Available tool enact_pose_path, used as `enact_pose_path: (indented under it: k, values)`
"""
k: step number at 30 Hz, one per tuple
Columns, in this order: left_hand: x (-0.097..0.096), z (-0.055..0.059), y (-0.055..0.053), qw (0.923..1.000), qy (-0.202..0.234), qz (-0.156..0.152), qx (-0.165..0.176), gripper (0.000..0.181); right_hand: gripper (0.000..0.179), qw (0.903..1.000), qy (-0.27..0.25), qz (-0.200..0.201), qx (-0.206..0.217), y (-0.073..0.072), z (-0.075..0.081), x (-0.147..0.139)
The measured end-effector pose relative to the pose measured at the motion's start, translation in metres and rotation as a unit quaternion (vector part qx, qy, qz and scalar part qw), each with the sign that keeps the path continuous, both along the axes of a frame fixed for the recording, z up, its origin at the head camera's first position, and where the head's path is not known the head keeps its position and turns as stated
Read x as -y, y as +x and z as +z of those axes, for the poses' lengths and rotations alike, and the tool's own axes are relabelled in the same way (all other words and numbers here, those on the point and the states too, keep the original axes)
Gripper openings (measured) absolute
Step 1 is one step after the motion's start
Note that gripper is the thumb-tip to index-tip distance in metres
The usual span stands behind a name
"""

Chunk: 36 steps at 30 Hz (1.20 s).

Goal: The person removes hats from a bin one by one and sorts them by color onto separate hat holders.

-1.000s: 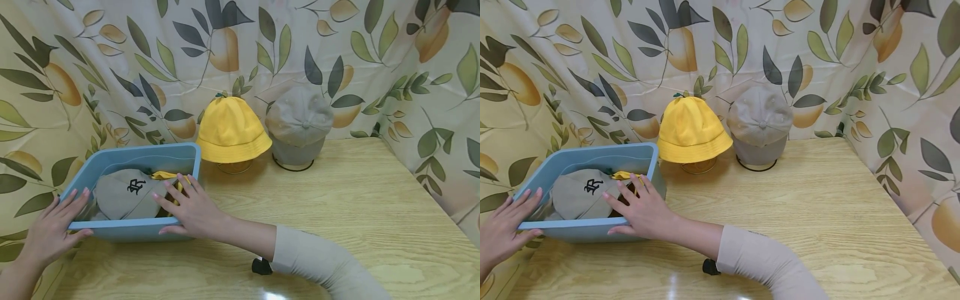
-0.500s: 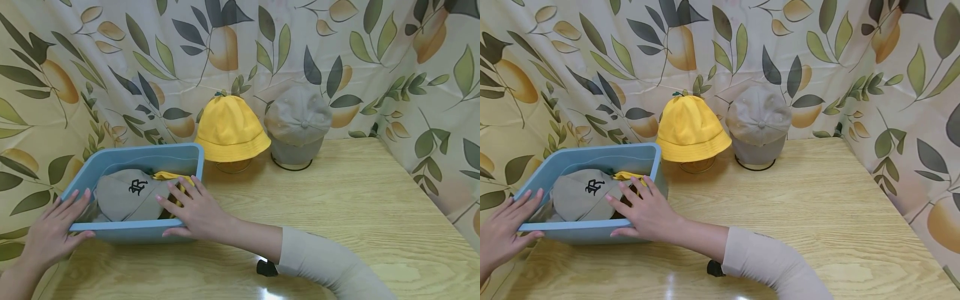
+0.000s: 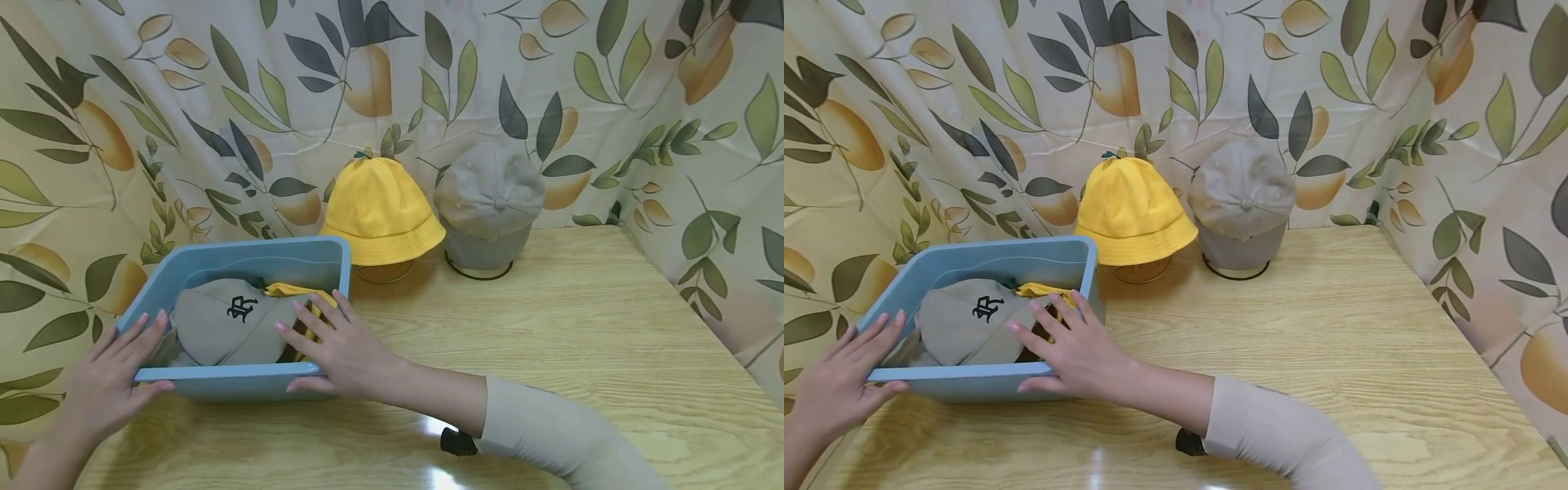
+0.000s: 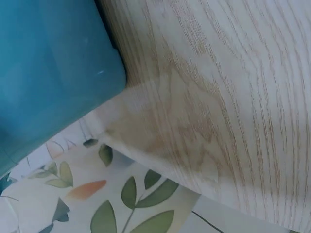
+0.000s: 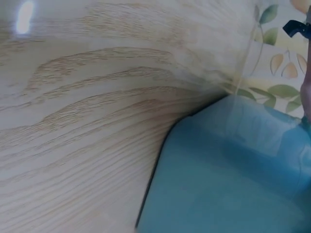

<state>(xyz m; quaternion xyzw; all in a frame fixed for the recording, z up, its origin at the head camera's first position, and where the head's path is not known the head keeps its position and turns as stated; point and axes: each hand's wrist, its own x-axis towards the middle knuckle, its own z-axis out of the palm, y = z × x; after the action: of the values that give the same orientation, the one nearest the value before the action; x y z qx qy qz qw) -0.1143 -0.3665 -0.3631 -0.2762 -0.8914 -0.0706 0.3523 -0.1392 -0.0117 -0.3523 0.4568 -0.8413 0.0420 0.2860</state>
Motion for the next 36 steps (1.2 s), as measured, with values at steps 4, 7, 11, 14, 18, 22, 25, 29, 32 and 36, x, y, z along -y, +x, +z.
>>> enact_pose_path:
  k: [4,7,11,14,18,22,25,29,32,36]
  values:
    - [-0.008,-0.001,0.0,0.9996,0.007,-0.005,-0.027,0.085,0.074,1.0,-0.001,0.003,0.004,0.001,-0.001,-0.007]
    - [-0.013,-0.002,0.0,0.9992,0.011,-0.003,-0.04,0.085,0.075,1.0,-0.001,0.003,-0.005,0.002,-0.001,-0.011]
    - [-0.021,-0.002,0.001,0.9986,0.013,-0.005,-0.051,0.085,0.075,0.9999,-0.002,0.001,-0.016,0.003,-0.001,-0.018]
    - [-0.026,-0.002,0.002,0.9986,0.014,-0.006,-0.05,0.084,0.075,1.0,-0.001,0.002,-0.003,0.005,0.0,-0.023]
    - [-0.034,-0.002,0.004,0.9987,0.012,0.0,-0.05,0.084,0.075,0.9998,-0.003,0.005,0.019,0.007,0.001,-0.03]
    - [-0.042,-0.001,0.004,0.9981,0.01,0.005,-0.061,0.085,0.075,0.9999,-0.013,0.007,0.003,0.006,0.0,-0.036]
    - [-0.047,-0.001,0.004,0.998,0.011,0.005,-0.061,0.084,0.075,0.9997,-0.017,0.008,-0.012,0.006,0.0,-0.041]
    - [-0.054,-0.002,0.006,0.9984,0.011,0.01,-0.054,0.084,0.075,0.9995,-0.02,0.011,-0.019,0.006,-0.001,-0.048]
    - [-0.059,-0.002,0.007,0.9982,0.009,0.014,-0.057,0.084,0.075,0.9995,-0.023,0.015,-0.016,0.007,-0.001,-0.053]
    - [-0.066,-0.002,0.009,0.9981,0.01,0.015,-0.06,0.084,0.075,0.9995,-0.026,0.018,-0.007,0.008,-0.001,-0.06]
